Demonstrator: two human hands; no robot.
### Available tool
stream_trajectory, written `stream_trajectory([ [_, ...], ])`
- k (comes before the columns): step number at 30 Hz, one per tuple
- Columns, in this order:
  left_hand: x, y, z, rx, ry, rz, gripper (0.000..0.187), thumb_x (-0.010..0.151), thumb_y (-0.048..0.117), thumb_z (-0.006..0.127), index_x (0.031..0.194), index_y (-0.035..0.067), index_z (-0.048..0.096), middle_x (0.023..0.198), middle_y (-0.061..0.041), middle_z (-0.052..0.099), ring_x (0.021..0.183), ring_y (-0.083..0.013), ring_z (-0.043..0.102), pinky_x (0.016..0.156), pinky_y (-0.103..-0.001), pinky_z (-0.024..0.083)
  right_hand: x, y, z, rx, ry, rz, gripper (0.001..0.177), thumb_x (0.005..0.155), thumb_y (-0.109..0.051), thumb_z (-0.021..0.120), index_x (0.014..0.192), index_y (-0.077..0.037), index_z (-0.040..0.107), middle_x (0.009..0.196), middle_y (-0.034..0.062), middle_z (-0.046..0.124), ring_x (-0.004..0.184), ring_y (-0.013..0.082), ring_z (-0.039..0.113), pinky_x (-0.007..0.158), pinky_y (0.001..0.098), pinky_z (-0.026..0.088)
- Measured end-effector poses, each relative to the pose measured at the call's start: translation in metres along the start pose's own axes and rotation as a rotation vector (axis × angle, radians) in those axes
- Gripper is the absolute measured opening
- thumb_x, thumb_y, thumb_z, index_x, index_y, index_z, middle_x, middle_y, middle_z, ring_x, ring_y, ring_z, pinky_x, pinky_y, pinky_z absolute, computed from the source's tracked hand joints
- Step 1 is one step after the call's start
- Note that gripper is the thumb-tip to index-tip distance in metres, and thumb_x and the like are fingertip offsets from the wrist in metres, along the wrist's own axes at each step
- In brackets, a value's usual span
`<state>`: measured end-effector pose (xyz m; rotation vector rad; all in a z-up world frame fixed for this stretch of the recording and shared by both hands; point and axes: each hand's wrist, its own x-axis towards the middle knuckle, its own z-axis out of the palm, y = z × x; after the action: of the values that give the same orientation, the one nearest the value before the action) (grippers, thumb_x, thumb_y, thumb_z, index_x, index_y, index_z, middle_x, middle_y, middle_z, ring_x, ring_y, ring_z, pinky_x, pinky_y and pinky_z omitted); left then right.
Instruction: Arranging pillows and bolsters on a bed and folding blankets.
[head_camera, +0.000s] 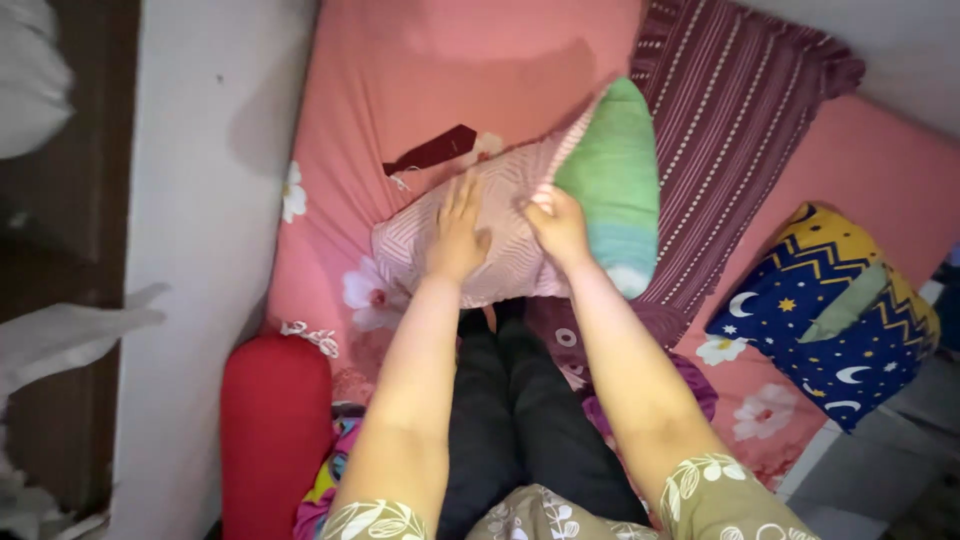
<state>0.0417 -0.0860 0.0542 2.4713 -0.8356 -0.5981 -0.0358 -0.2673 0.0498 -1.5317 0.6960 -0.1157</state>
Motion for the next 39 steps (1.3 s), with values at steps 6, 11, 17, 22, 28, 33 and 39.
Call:
stream_trajectory([
  [6,0.040,0.109,-0.231,0.402,-0.398,0.535,0.028,0.080,0.031,0.075,0.103,0.016,0.079,0.119,-0.013,0.072,0.123,-0.0323,0.062,0.116,-0.044,0.042,-0.030,-0.159,-0.011,-0.123,-0.765,-0.291,0.019,0.091,-0.003,0.075,0.080,-0.001,0.060,0.072,0.0020,0.053,0.068,0.0080,0.047,0.065,0.0267,0.043],
  [11,-0.004,0.082,-0.365,0.724,0.038,0.618,0.014,0.082,0.026,0.068,0.078,0.014,0.074,0.088,-0.006,0.074,0.093,-0.0283,0.070,0.087,-0.044,0.057,-0.093,-0.315,-0.075,-0.428,-0.665,-0.374,0.020,0.080,-0.014,0.078,0.099,-0.008,0.073,0.081,0.0022,0.071,0.075,0.0106,0.064,0.068,0.0287,0.053],
  [17,-0.098,0.110,-0.468,0.908,0.195,0.566,0.012,0.090,0.021,0.062,0.084,0.019,0.073,0.085,-0.002,0.073,0.090,-0.0234,0.072,0.065,-0.042,0.058,-0.074,-0.404,-0.105,-1.599,-0.423,-0.263,0.039,0.083,-0.048,0.075,0.107,-0.017,0.079,0.108,0.0118,0.075,0.100,0.0330,0.070,0.087,0.0482,0.054],
  [22,-0.159,0.123,-0.541,0.949,0.377,0.528,0.019,0.094,0.029,0.062,0.081,0.020,0.071,0.086,-0.002,0.073,0.091,-0.0231,0.072,0.064,-0.042,0.058,-0.109,-0.515,-0.126,-1.692,-0.230,-0.485,0.035,0.089,-0.050,0.068,0.101,-0.021,0.083,0.101,0.0101,0.077,0.096,0.0334,0.072,0.082,0.0471,0.057],
  [28,-0.198,0.093,-0.565,1.073,0.481,0.298,0.011,0.092,0.028,0.067,0.083,0.023,0.072,0.088,-0.001,0.072,0.088,-0.0209,0.072,0.066,-0.040,0.057,-0.085,-0.516,-0.152,-1.659,-0.187,-0.685,0.035,0.094,-0.055,0.064,0.100,-0.026,0.083,0.093,0.0072,0.078,0.088,0.0326,0.071,0.086,0.0456,0.054],
  [33,-0.206,0.160,-0.579,0.851,0.835,0.514,0.018,0.082,0.015,0.067,0.099,0.017,0.072,0.107,0.001,0.073,0.109,-0.0225,0.069,0.072,-0.038,0.058,-0.145,-0.569,-0.155,-1.440,-0.145,-0.555,0.052,0.079,-0.065,0.075,0.109,-0.022,0.078,0.102,0.0064,0.077,0.105,0.0313,0.070,0.104,0.0511,0.047],
  [39,-0.137,0.262,-0.523,0.264,0.800,0.674,0.028,0.088,0.001,0.060,0.109,0.014,0.073,0.109,-0.004,0.069,0.112,-0.0312,0.061,0.090,-0.043,0.055,-0.144,-0.512,-0.015,-0.748,-0.443,-1.071,0.129,0.050,-0.044,0.100,0.153,0.000,0.037,0.150,0.0338,0.042,0.141,0.0509,0.036,0.119,0.0581,0.025],
])
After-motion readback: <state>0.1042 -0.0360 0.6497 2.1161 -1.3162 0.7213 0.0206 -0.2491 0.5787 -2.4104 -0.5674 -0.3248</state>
